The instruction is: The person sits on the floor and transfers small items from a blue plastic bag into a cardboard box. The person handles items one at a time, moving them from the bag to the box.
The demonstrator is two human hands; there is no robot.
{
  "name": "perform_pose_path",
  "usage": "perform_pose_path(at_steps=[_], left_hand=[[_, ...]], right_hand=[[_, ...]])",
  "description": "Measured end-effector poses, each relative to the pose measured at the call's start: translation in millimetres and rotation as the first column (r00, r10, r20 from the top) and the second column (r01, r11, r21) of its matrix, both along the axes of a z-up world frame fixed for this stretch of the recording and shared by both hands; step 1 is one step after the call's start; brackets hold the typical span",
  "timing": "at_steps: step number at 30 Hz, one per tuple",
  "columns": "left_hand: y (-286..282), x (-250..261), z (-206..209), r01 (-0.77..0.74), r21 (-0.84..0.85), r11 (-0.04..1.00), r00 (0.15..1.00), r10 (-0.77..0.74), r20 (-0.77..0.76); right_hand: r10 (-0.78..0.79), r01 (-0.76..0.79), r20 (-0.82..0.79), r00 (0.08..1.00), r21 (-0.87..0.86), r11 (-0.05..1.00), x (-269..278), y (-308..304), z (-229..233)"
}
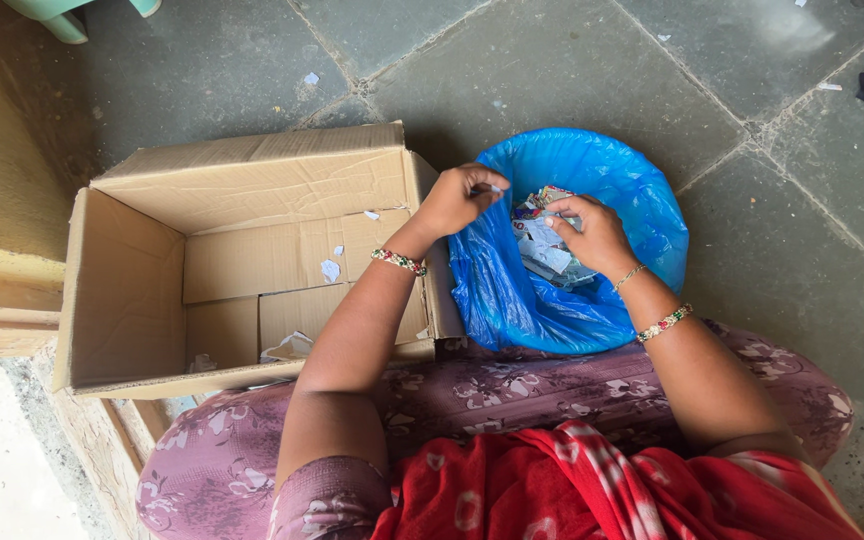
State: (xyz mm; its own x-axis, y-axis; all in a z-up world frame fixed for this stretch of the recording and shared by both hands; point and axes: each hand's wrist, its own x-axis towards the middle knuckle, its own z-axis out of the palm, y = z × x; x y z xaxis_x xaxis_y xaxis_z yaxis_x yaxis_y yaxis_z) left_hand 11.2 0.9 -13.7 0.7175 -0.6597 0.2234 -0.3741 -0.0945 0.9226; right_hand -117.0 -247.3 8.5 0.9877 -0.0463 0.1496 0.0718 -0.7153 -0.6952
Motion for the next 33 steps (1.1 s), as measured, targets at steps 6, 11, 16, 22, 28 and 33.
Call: perform_pose_path(at_steps=[6, 11, 16, 22, 28, 33], left_hand=[[1, -15, 26, 0.317, -0.135, 0.939, 0.947, -0.322, -0.012], [24, -5, 56, 0.127, -0.097, 0.987, 0.911, -0.155, -0.381], [94, 27, 69, 0.006, 0.063, 0.998, 0.908, 0.021, -0.418], [125, 53, 11, -0.043, 0.672, 0.739, 0.805, 0.424, -0.415], [120, 72, -105, 0.121, 0.869, 0.48, 0.968, 0.138, -0.211], [106, 48, -151, 0.002, 0.935, 0.354, 0.998, 0.051, -0.021]], right_hand=[[-0.021, 0.022, -0.046, 0.999, 0.025, 0.999, 0, -1, 1], [-0.006, 0.006, -0.019, 1.0, -0.002, 1.0, 0, -5, 0], [-0.012, 0.012, -0.034, 0.999, 0.011, 1.0, 0, -6, -7], [0.031, -0.03, -0.029, 0.999, 0.032, 0.999, 0, -7, -18], [0.029, -0.026, -0.046, 0.999, 0.064, 0.998, 4, -16, -32], [0.037, -0.033, -0.018, 0.999, 0.15, 0.988, 8, -18, -43]])
